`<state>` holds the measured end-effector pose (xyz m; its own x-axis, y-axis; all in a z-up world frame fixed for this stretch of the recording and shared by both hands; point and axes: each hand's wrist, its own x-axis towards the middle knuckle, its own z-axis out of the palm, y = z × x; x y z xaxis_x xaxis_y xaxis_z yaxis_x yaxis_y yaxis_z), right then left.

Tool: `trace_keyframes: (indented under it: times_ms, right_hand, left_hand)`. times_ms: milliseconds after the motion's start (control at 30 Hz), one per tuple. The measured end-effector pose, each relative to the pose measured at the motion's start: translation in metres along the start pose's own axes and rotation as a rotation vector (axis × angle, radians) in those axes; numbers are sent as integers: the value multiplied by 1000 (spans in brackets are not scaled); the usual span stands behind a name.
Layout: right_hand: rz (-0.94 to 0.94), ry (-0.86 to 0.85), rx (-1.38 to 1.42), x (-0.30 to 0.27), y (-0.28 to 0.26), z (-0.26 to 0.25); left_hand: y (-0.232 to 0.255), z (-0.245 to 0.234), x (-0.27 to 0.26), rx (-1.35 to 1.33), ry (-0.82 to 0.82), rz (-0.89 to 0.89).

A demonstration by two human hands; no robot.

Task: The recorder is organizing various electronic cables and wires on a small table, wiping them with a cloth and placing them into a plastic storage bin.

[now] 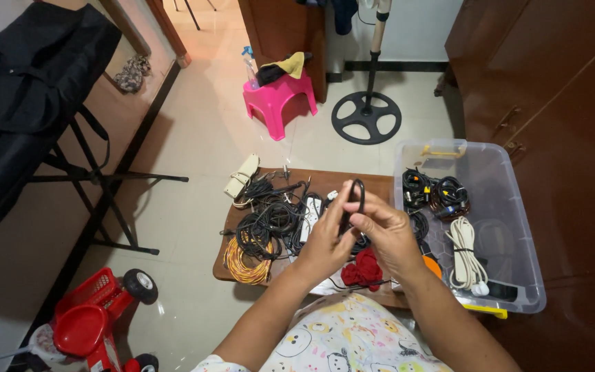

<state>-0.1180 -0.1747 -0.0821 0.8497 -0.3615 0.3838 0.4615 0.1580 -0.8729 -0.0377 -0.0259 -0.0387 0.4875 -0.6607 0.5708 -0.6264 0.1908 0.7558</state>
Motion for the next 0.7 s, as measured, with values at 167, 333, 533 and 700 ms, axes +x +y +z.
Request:
trace_keyframes:
  times_ms: [167,333,533,700]
  right_hand:
    - [68,19,134,8,-44,16]
    - [127,-115,103,15,-66,13]
    - [251,-37,222,18,-51,4]
    - [158,-11,167,27,-42,16]
  left_hand:
    - [-7,-1,-8,-103,-50,-59]
    - [-19,3,-13,-230,-118,-161]
    - [-36,8,-12,-845,-126,-348]
    - [-30,2,-2,-824,-63,-425]
